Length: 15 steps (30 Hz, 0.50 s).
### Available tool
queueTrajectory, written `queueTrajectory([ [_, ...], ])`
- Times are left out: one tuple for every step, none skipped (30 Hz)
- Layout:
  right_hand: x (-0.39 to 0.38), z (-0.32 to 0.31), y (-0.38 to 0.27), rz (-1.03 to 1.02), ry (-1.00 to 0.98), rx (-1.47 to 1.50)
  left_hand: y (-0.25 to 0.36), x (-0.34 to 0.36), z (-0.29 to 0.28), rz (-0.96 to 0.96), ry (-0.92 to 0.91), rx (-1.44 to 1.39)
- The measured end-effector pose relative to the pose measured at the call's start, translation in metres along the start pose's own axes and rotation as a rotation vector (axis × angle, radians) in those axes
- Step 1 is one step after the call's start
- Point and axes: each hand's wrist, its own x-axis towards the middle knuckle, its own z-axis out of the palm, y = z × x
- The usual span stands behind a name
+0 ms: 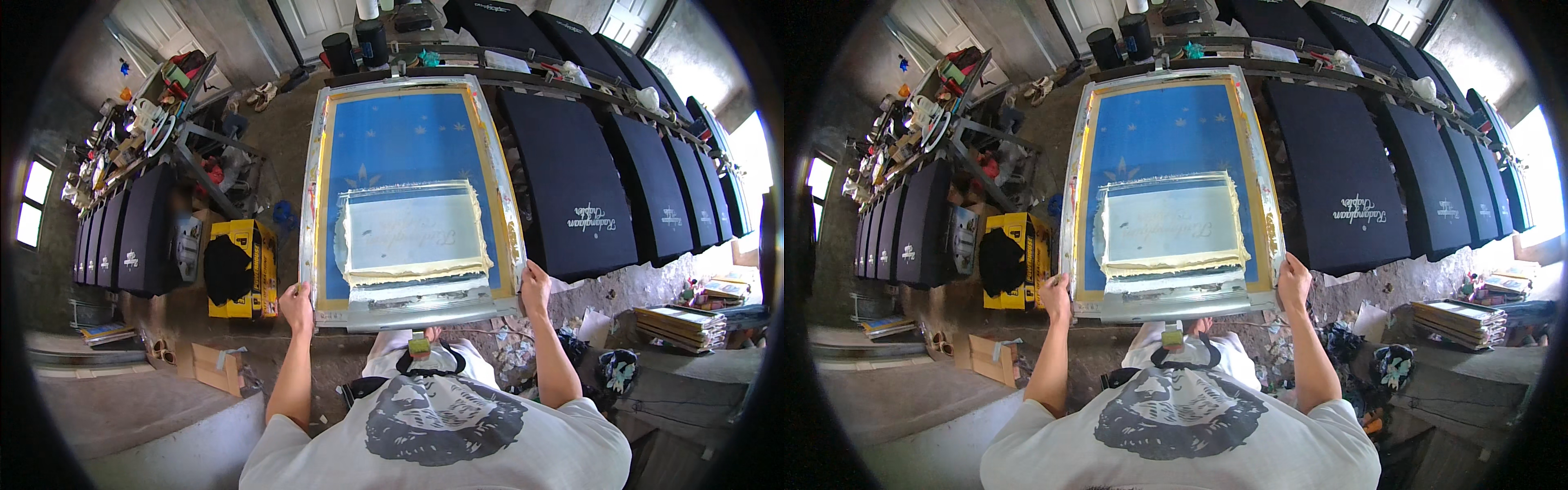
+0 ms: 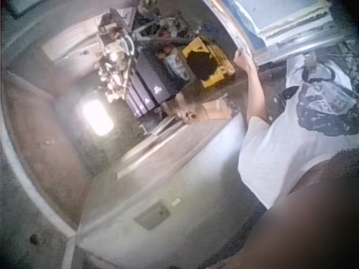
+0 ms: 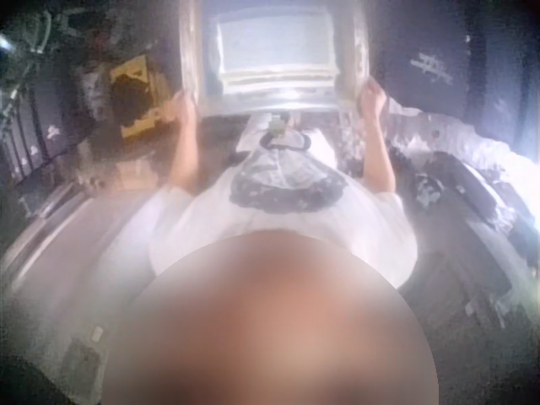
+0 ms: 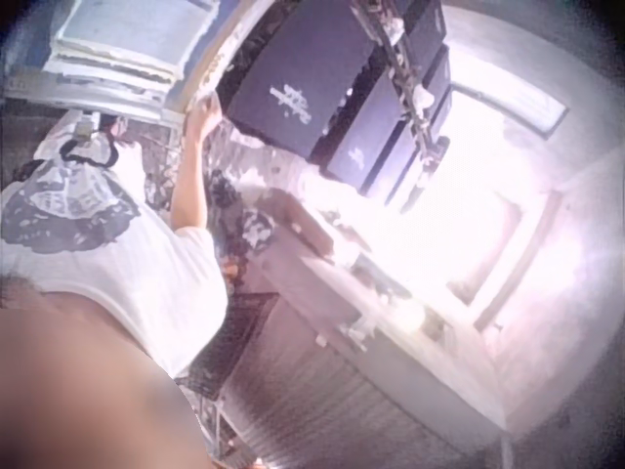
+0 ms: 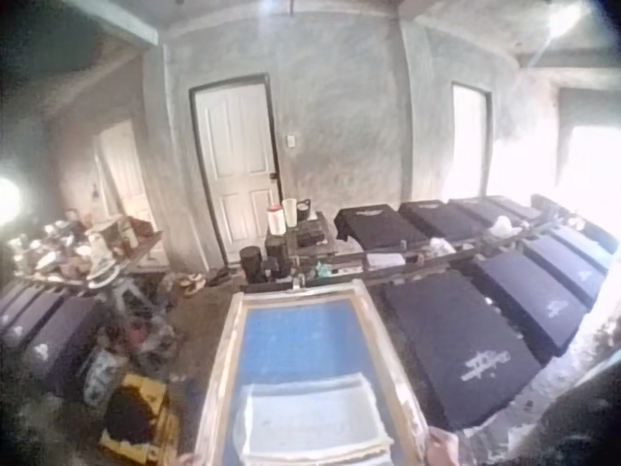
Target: The person uses a squeegee to pull white ink across a screen printing frame, transferring a design onto a black t-shirt. The person repeats the squeegee stroke multiple times on the same shirt.
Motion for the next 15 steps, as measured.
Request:
queueTrajectory([
  [0.0,-0.002,-0.005,0.007,-0.019,-0.001,-0.008,0.002,-0.002,-0.004,-0.009,0.004],
  [0.002,0.001,-0.002,-0.018,-0.016,0.009,-0.019,0.006,-0.004,-0.008,-0.018,0.007],
  [0.003,0.002,0.0,-0.041,-0.007,0.016,-0.017,0.008,-0.003,-0.011,-0.034,0.009],
  [0.005,0.004,0.002,-0.064,0.002,0.023,-0.015,0.011,-0.003,0.043,-0.055,0.062],
  [0.007,0.005,0.004,-0.035,0.004,0.019,-0.013,0.015,-0.005,0.097,-0.076,0.116],
  [0.009,0.006,-0.001,-0.008,0.002,0.015,-0.007,0.017,-0.007,0.15,-0.094,0.17],
  [0.01,0.007,-0.005,0.019,0.001,0.012,-0.004,0.018,-0.007,0.152,-0.097,0.203],
  [0.012,0.01,-0.002,0.009,-0.007,0.004,-0.001,0.019,-0.007,0.155,-0.098,0.236],
  [0.013,0.011,0.0,-0.002,-0.012,-0.006,0.001,0.02,-0.006,0.157,-0.102,0.267],
  [0.015,0.012,0.003,-0.013,-0.017,-0.016,0.004,0.02,-0.006,0.156,-0.106,0.284],
  [0.016,0.013,0.005,-0.002,-0.023,-0.015,0.006,0.019,-0.006,0.155,-0.11,0.301],
  [0.018,0.014,0.006,0.01,-0.031,-0.014,0.009,0.018,-0.006,0.153,-0.112,0.319],
  [0.019,0.014,0.007,0.023,-0.035,-0.014,0.016,0.014,-0.003,0.131,-0.105,0.319],
  [0.02,0.015,0.009,0.023,-0.029,-0.011,0.023,0.009,0.002,0.11,-0.099,0.32],
  [0.021,0.017,0.01,0.023,-0.025,-0.005,0.028,0.007,0.004,0.089,-0.09,0.321],
])
